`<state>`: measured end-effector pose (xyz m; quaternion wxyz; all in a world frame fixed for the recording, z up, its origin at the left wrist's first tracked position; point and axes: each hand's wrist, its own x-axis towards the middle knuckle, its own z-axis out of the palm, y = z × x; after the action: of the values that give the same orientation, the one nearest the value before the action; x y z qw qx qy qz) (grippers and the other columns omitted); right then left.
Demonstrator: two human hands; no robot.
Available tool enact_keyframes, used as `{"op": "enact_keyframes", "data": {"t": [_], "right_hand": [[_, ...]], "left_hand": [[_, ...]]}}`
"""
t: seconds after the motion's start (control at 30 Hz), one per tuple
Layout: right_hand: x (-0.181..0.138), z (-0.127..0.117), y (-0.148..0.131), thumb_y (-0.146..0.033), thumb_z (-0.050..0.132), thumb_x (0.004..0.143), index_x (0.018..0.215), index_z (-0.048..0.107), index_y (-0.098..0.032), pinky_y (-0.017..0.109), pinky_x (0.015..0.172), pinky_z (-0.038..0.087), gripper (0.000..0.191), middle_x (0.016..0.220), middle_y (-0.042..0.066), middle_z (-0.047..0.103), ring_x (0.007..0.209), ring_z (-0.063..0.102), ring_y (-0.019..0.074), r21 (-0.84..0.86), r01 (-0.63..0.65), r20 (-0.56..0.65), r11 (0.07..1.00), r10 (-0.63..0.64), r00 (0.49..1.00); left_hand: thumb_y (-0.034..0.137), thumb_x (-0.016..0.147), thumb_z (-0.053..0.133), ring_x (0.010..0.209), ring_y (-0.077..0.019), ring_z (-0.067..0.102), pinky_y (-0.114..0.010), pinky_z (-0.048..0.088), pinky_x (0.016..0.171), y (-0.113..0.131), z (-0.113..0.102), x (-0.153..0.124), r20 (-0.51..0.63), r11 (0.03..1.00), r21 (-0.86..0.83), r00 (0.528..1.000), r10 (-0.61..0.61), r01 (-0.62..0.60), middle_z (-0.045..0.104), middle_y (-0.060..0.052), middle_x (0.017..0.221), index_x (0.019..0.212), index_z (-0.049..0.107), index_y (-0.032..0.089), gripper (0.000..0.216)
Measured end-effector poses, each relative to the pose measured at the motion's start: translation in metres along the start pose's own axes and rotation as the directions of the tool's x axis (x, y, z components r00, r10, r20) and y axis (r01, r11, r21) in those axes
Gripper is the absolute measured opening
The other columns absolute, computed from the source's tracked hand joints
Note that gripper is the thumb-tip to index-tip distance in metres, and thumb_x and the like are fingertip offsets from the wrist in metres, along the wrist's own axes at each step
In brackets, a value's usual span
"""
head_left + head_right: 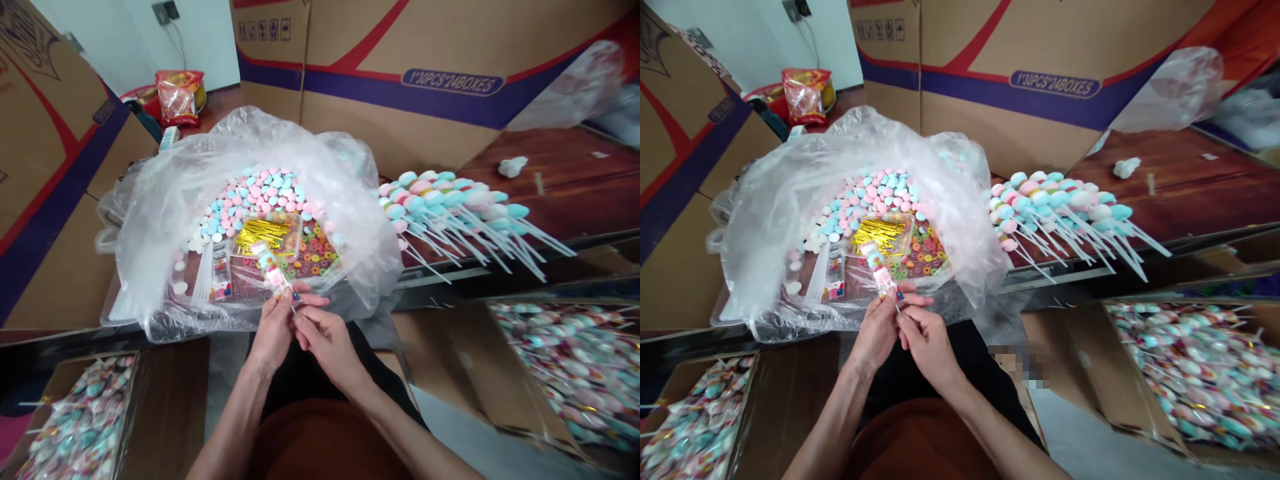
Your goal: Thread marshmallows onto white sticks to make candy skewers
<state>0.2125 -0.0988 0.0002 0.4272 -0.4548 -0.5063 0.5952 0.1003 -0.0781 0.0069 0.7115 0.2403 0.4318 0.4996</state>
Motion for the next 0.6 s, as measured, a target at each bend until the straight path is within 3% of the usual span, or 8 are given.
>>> {"op": "enact_keyframes", "data": {"t": [0.1,0.27,0.4,0.6], "right_hand": [[0.002,0.004,-0.002,-0.037,0.048,0.095,0.06,0.046,-0.02,0.023,0.049,0.033,0.039,0.052,-0.005,0.044,0.049,0.04,0.0092,-0.028,0.052,-0.023,0.998,-0.052,0.998],[0.001,0.001,-0.008,-0.032,0.044,0.099,0.063,0.045,-0.021,0.023,0.052,0.033,0.037,0.055,-0.005,0.043,0.05,0.041,0.0095,-0.135,0.132,-0.018,0.982,-0.136,0.991],[0.002,0.003,-0.005,-0.029,0.043,0.099,0.062,0.042,-0.021,0.024,0.052,0.032,0.038,0.054,-0.005,0.044,0.049,0.042,0.0094,-0.245,0.195,0.045,0.95,-0.19,0.981],[0.009,0.013,-0.005,-0.032,0.041,0.1,0.07,0.049,-0.021,0.024,0.054,0.036,0.033,0.055,-0.005,0.046,0.05,0.046,0.011,-0.21,0.143,0.084,0.967,-0.128,0.988]], "left_hand": [[0.049,0.087,0.066,0.073,-0.0217,0.072,-0.019,0.039,0.038,-0.001,0.003,-0.006,0.009,0.998,0.062,1.0,0.001,-0.002,0.076,-0.013,0.098,0.112,0.068,0.017,0.041],[0.044,0.084,0.073,0.094,-0.0226,0.072,-0.027,0.056,0.071,0.014,0.002,-0.012,-0.042,0.993,-0.037,0.993,0.107,-0.109,0.074,-0.011,0.111,0.107,0.071,0.018,0.035],[0.04,0.081,0.076,0.09,-0.0228,0.073,-0.035,0.055,0.084,0.017,-0.004,-0.011,-0.149,0.973,-0.131,0.974,0.171,-0.191,0.076,-0.008,0.091,0.098,0.073,0.017,0.029],[0.037,0.079,0.078,0.083,-0.0202,0.072,-0.03,0.056,0.077,0.011,-0.008,-0.012,-0.192,0.959,-0.112,0.953,0.236,-0.261,0.075,-0.004,0.08,0.092,0.075,0.02,0.021]]}}
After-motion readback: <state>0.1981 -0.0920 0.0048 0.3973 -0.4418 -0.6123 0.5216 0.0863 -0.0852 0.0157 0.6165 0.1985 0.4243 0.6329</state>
